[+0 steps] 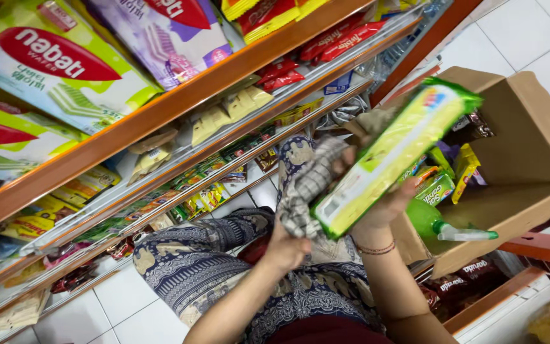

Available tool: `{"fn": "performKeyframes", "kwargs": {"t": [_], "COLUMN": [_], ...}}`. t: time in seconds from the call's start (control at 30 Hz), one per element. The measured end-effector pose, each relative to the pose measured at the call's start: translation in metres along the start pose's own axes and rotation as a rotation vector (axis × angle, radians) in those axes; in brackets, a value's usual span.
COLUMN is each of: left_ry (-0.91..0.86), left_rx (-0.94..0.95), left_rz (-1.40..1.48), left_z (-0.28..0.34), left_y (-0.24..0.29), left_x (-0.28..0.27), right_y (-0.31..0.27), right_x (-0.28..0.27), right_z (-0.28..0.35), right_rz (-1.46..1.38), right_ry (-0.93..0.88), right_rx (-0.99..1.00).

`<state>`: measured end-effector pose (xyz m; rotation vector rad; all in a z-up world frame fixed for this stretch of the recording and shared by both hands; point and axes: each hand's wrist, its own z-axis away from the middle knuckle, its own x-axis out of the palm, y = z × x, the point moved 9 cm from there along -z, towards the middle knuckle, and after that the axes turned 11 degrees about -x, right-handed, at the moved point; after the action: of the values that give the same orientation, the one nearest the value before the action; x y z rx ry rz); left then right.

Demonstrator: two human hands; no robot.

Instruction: The person picks up snack packages from a cardboard box on the floor, wipes them with a cloth, and places them onto shelves in a store.

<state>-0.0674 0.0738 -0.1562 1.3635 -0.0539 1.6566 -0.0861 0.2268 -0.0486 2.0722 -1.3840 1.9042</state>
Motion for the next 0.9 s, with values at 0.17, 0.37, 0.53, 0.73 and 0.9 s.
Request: {"fn": "performKeyframes", "kwargs": {"t": [0.17,0.37,0.53,0.73,0.9], "left_ry": [0.104,0.154,-0.082,0.014,0.119], "left_rx": [0.569,1.229,1.35,1.318,1.146], "left_rz": [-0.617,-1.124,-1.505,-1.468,-1.374], "left_z": [0.067,0.11,0.107,0.085,0.062], "left_y": [0.065,0.094,0.062,0.092,0.13], "left_x": [0.053,0.093,0.112,0.124,0.118], "right_y": [0.004,0.012,0.044,0.055,0.054], "right_x": [0.005,0.009,-0.021,-0.033,-0.023], "right_z": [0.003,0.007,0.033,0.033,0.053], "right_rz": [0.363,0.613,-0.035,0.169,0.307], "right_ry": [-0.097,-0.301,-0.079,-0.125,-0.22], "right_rx": [0.026,0.165,0.559,0.485,0.507]}}
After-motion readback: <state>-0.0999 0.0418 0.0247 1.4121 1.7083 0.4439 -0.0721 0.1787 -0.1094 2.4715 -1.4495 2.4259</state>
